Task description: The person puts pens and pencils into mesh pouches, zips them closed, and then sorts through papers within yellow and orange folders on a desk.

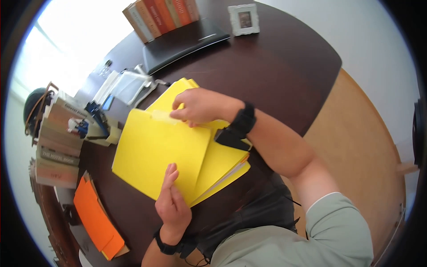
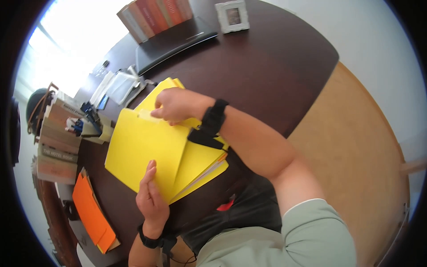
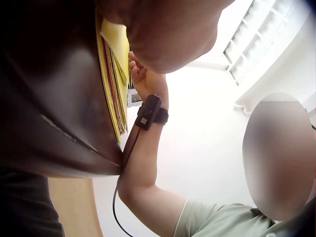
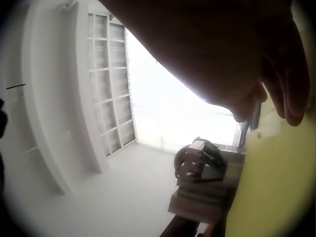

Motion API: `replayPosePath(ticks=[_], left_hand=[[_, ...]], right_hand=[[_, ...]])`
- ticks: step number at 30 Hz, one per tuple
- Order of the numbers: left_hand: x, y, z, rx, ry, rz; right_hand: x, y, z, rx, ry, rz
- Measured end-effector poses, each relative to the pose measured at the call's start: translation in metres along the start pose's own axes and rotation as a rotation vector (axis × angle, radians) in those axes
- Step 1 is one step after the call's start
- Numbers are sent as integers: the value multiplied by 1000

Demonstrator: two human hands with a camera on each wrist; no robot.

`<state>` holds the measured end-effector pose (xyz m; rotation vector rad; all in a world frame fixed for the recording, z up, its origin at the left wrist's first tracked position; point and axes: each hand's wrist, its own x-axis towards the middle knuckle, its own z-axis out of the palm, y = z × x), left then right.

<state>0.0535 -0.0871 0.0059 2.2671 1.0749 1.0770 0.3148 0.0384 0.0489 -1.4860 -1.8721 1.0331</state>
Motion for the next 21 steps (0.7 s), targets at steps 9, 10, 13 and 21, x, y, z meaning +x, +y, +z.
replayPosePath(ticks=[9, 10, 13, 21], left_hand=[[3, 5, 4, 45, -78, 3], [3, 6, 3, 43, -78, -8], [3, 6, 3, 27, -83, -13], [5, 4, -4, -12, -89, 72]], right_hand=[[-7, -1, 16, -306, 90, -42], [-5, 2, 16, -297, 91, -41], [1, 8, 14, -297, 97, -64], [-7, -6, -11, -174, -15, -146]])
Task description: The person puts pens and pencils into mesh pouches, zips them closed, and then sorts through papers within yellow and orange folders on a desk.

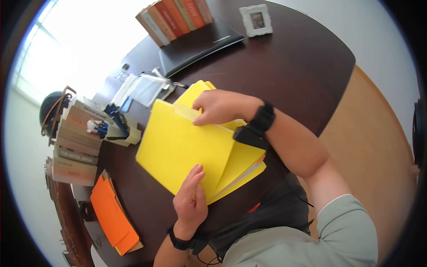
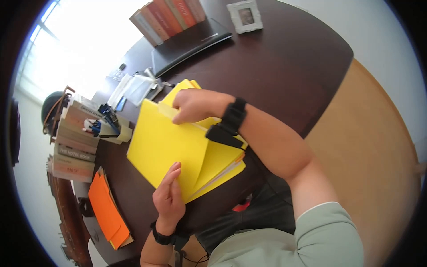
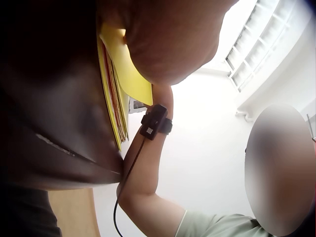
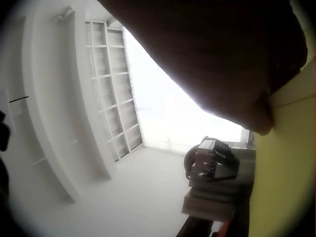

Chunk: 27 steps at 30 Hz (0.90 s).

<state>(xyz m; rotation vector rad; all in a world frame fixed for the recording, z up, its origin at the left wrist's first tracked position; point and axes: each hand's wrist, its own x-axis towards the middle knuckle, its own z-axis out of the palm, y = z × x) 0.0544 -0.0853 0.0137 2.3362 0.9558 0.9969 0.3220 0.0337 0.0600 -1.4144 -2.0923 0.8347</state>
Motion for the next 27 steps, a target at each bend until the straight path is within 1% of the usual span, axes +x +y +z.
replayPosePath(ticks=[2, 4, 5, 8, 9, 12, 15, 18, 19, 22, 23, 26, 27], left_hand=[[1, -2, -4, -5, 24, 28], [-1, -12, -7, 31, 156, -24], [-1, -17, -7, 42, 224, -48], [-1, -32, -14, -125, 376, -253], [1, -33, -15, -264, 423, -318], [8, -34, -15, -552, 634, -521], [12, -42, -19, -805, 722, -731], [16, -42, -26, -1088, 602, -833], [14, -48, -27, -1063, 559, -819], [11, -52, -22, -1238, 548, -717], [13, -48, -24, -1269, 560, -729], [14, -44, -31, -1345, 561, -729], [13, -46, -30, -1347, 553, -732]], right_hand=[[-1, 0, -6, 67, -20, 35], [-3, -1, -12, 130, -22, 78], [-5, -2, -14, 205, -40, 127], [-1, 3, -13, 250, 18, 96], [-1, 2, -15, 246, 26, 83], [-7, -7, -26, 421, -20, 152], [-4, 12, -24, 831, -43, 124], [-7, 7, -24, 1009, -103, 162], [-5, 11, -22, 1012, -146, 143], [-4, 10, -17, 1009, -228, 140], [-5, 5, -16, 1061, -245, 120], [-11, -13, -16, 1181, -173, 148], [-11, -10, -16, 1174, -164, 170]])
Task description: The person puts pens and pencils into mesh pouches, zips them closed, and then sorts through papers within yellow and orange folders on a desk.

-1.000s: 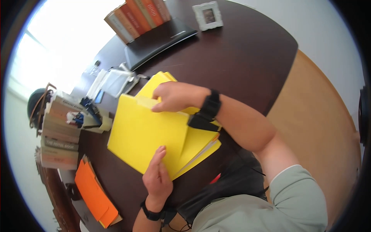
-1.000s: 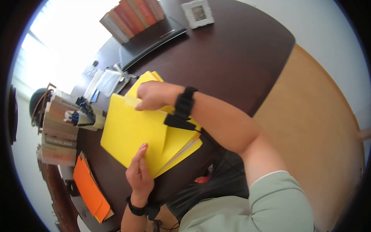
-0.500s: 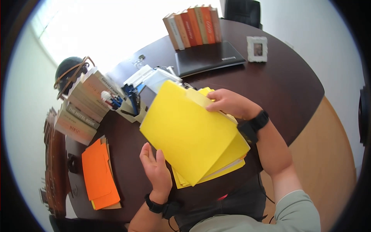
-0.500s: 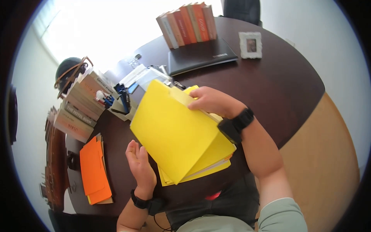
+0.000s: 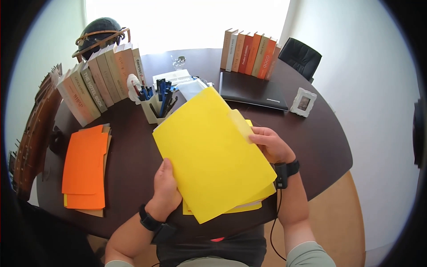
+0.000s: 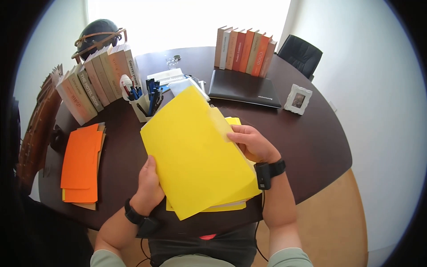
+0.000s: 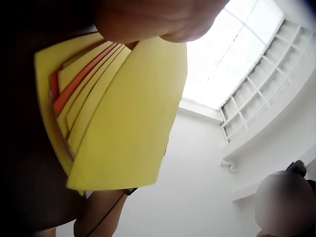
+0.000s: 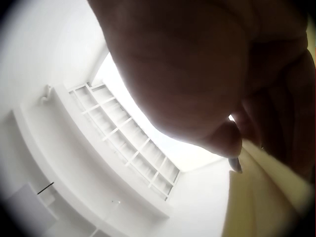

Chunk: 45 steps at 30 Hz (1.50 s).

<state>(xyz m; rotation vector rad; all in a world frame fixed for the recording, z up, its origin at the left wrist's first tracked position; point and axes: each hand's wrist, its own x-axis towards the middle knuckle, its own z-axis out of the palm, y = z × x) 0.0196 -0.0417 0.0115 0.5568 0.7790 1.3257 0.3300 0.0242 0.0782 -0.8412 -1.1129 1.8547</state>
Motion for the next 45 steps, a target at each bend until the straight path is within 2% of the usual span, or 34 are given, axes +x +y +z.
replayPosePath(ticks=[2, 5, 6, 9, 10, 13, 16, 19, 22, 25, 28, 31, 32, 35, 36, 39, 42, 45], left_hand=[[-1, 1, 1, -54, -21, -30], [0, 2, 3, -74, -28, -42], [0, 3, 3, -69, -23, -41], [0, 0, 2, -33, -41, -28], [1, -2, 1, -12, -47, -14], [2, -7, -2, 24, -42, 18], [4, -6, 1, 26, -23, 23], [5, -8, 0, 56, -15, 30], [8, -10, -1, 72, -4, 38], [10, -10, -3, 62, -9, 40], [12, -12, -7, 49, -45, 39], [9, -6, -2, 8, -106, 5], [9, -4, -2, -18, -142, -6], [10, -3, -2, -91, -192, -30], [10, -2, -2, -114, -197, -35], [1, 10, 1, -89, -205, -85], [-18, 36, 20, -41, -65, -228], [-30, 46, 19, -41, -50, -257]], right_hand=[[6, 3, -9, -5, 34, 18], [13, 6, -4, -588, 197, -29], [13, 7, -5, -588, 189, -33], [21, 24, 0, -865, 316, -370], [22, 23, 0, -928, 329, -355], [22, 19, 9, -1046, 294, -506], [15, 15, 26, -968, 403, -506], [19, 19, 16, -1160, 370, -586], [25, 26, 12, -1222, 294, -670], [4, 12, 59, -620, 227, -302], [-9, 20, 80, -600, 70, -390], [-25, 18, 106, -835, -62, -506], [-27, 23, 110, -921, -65, -486], [-47, 31, 138, -1001, -90, -479], [-49, 42, 141, -898, -127, -493], [-67, 56, 167, -994, -139, -510], [-76, 79, 177, -1019, -182, -517], [-78, 104, 190, -1023, -175, -529]])
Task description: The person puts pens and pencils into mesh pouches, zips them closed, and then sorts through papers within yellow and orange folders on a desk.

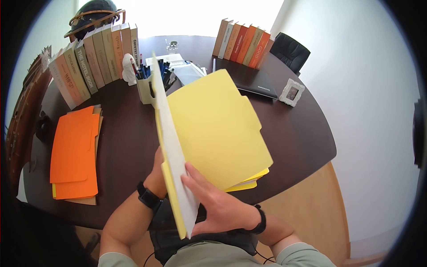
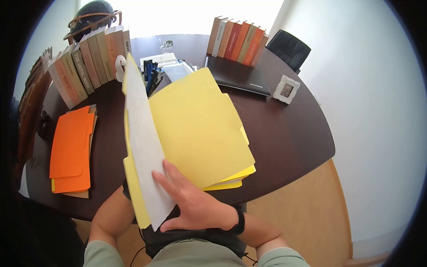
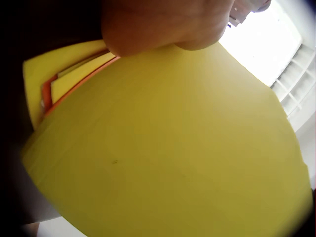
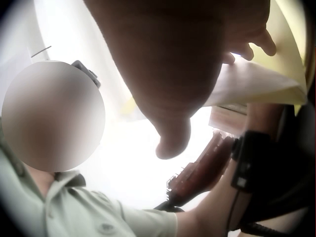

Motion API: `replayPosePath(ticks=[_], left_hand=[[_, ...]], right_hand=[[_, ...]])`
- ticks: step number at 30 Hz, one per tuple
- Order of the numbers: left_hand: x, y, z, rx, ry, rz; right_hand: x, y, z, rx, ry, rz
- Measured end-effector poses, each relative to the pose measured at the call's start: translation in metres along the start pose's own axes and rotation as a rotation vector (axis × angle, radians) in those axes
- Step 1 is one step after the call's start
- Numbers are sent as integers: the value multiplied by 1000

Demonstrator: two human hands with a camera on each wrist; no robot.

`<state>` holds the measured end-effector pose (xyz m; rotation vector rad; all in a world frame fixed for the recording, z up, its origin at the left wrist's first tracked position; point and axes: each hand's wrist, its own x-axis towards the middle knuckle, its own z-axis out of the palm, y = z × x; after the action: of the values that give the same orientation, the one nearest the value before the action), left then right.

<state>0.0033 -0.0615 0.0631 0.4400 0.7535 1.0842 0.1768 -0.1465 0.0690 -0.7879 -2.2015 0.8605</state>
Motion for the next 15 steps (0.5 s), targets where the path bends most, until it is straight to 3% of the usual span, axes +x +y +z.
replayPosePath(ticks=[6, 15], left_hand=[[2, -11, -21, 13, -10, 42], [37, -18, -29, 138, 12, 145]], right_hand=[[-4, 18, 36, -238, 156, -58], [-16, 31, 55, -263, 298, -153]])
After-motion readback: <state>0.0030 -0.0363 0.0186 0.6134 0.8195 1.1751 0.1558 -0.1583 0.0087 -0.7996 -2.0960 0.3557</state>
